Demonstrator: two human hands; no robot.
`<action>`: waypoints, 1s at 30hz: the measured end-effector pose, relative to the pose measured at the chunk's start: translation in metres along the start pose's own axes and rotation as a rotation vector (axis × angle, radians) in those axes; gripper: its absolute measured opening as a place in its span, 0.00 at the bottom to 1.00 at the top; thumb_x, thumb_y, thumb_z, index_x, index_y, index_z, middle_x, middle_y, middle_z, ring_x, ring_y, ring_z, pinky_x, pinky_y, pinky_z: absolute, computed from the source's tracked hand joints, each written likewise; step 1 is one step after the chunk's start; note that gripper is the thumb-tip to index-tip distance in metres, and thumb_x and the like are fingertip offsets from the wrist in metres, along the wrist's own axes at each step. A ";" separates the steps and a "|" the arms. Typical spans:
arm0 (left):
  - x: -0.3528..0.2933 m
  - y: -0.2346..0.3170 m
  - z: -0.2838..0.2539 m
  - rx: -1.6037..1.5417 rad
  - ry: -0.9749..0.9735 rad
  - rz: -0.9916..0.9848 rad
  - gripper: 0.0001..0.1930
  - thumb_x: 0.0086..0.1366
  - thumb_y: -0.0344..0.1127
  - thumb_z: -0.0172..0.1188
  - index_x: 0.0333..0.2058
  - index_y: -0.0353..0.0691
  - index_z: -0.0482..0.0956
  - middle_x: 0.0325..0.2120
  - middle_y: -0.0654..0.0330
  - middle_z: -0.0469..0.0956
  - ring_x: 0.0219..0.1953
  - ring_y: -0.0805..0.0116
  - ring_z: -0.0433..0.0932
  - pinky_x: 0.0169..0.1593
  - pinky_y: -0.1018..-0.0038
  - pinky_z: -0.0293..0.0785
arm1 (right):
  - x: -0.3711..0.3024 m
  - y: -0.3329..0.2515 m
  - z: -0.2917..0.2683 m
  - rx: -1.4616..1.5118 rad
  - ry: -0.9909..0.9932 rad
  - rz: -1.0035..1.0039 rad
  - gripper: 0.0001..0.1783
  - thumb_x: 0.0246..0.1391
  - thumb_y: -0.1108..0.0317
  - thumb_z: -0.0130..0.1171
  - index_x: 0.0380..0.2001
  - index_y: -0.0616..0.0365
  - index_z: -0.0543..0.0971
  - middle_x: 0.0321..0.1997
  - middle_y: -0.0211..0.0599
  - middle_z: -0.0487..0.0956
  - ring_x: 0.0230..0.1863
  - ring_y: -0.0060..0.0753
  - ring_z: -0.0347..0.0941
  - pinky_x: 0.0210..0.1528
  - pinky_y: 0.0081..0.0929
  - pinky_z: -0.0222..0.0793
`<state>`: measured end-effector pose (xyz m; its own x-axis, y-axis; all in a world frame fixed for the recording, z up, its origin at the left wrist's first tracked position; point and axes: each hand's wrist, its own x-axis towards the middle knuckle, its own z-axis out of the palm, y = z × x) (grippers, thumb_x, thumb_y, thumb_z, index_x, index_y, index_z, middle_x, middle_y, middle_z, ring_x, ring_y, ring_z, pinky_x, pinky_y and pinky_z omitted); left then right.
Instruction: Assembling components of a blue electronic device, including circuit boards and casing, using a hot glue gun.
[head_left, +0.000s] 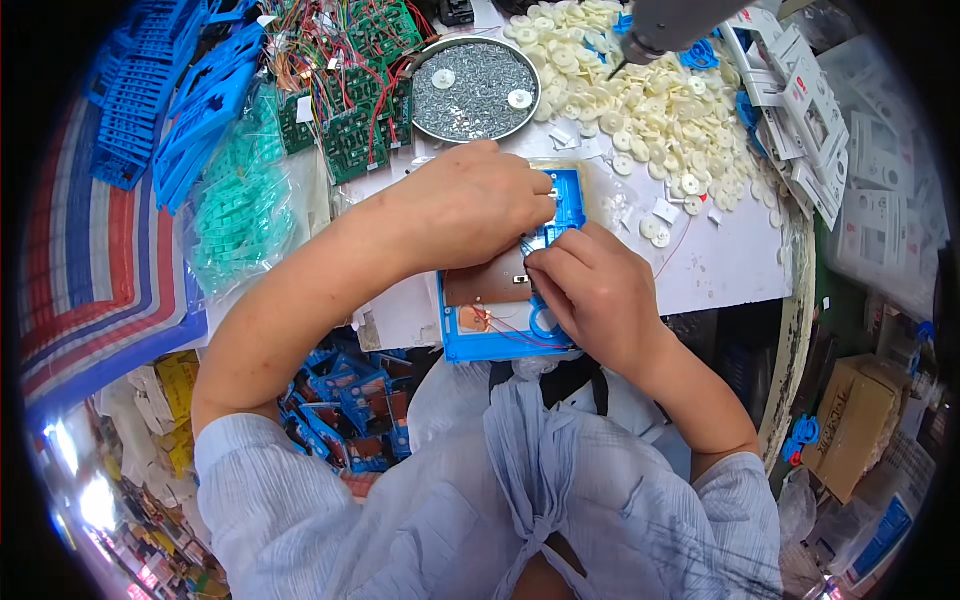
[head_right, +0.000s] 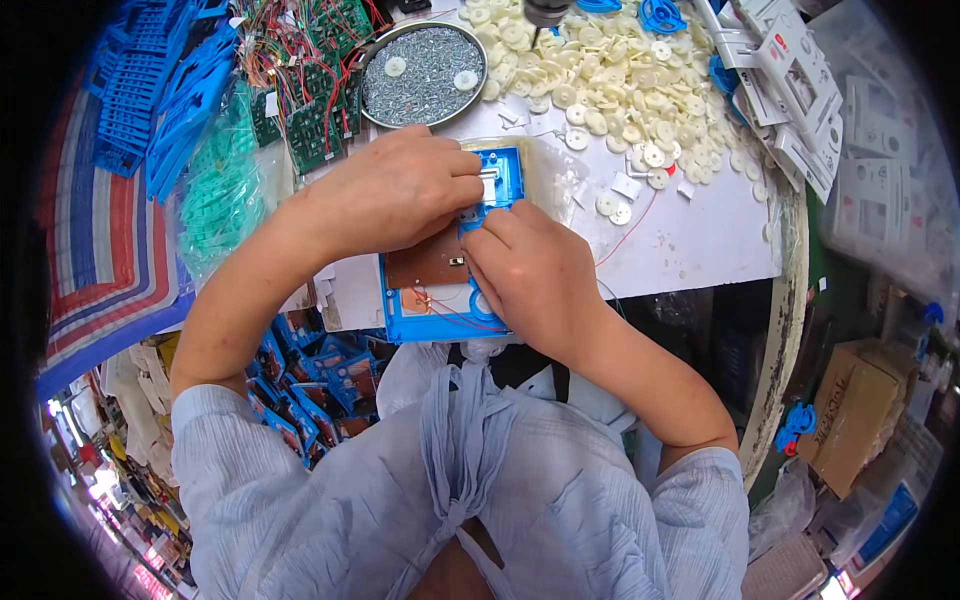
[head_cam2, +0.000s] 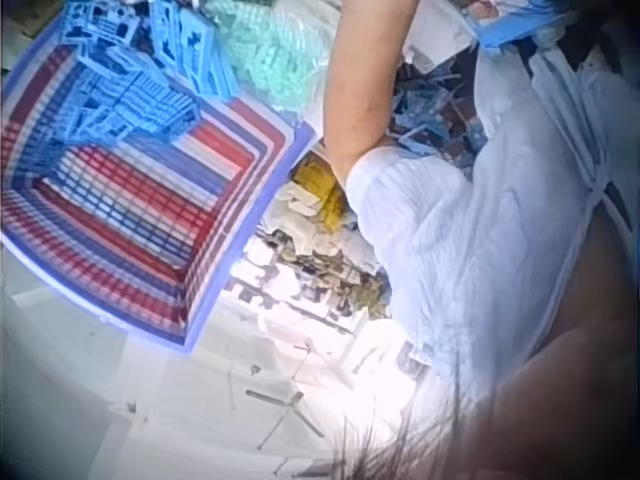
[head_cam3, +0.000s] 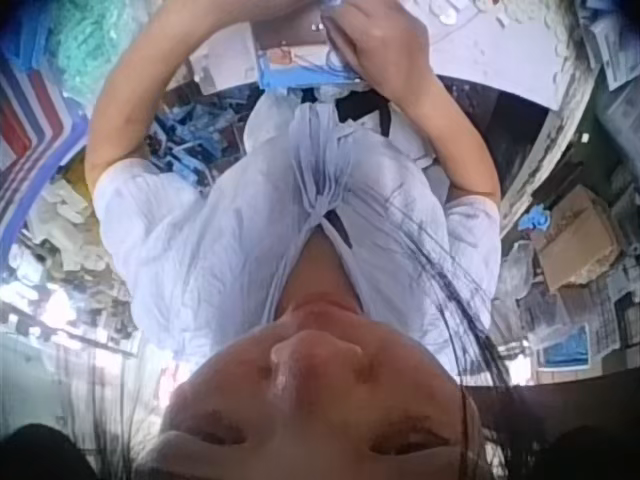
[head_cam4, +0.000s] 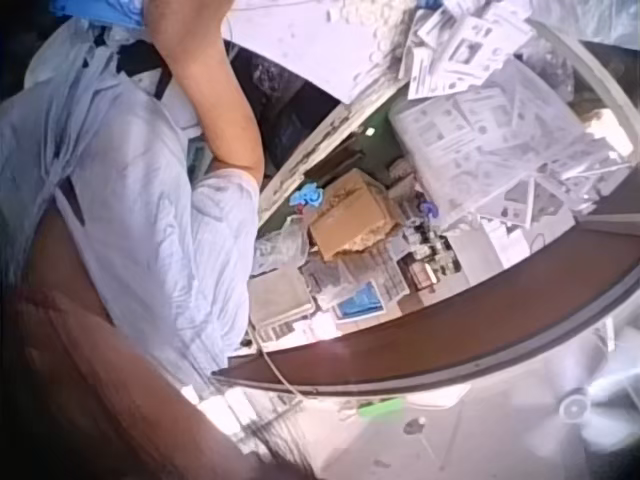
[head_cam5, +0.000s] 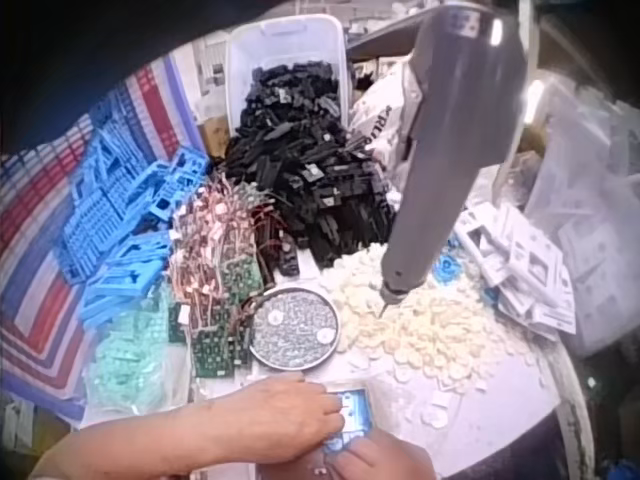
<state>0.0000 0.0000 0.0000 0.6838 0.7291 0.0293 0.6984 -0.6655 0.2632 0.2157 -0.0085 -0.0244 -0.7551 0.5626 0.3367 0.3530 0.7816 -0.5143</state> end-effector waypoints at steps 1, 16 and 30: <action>0.002 0.001 -0.003 0.015 -0.023 0.001 0.04 0.57 0.32 0.60 0.30 0.41 0.80 0.30 0.62 0.78 0.38 0.62 0.80 0.44 0.65 0.73 | 0.000 0.000 0.000 0.000 0.000 0.002 0.06 0.46 0.72 0.66 0.27 0.54 0.77 0.28 0.33 0.73 0.34 0.38 0.73 0.32 0.34 0.73; 0.023 0.015 -0.012 0.142 -0.277 0.117 0.05 0.53 0.35 0.64 0.23 0.41 0.83 0.26 0.55 0.80 0.35 0.58 0.83 0.39 0.64 0.78 | -0.001 0.001 0.003 -0.009 0.025 -0.010 0.06 0.47 0.72 0.66 0.31 0.55 0.80 0.31 0.32 0.75 0.33 0.37 0.73 0.31 0.33 0.73; 0.020 0.024 -0.014 0.083 -0.244 0.071 0.04 0.48 0.32 0.68 0.22 0.40 0.83 0.24 0.56 0.82 0.32 0.57 0.85 0.34 0.66 0.81 | -0.005 0.001 0.001 0.027 0.026 -0.005 0.11 0.44 0.76 0.68 0.34 0.57 0.81 0.32 0.36 0.78 0.31 0.42 0.74 0.32 0.36 0.72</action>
<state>0.0275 0.0007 0.0200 0.7556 0.6265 -0.1914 0.6547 -0.7319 0.1889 0.2188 -0.0106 -0.0277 -0.7420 0.5656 0.3599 0.3335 0.7771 -0.5337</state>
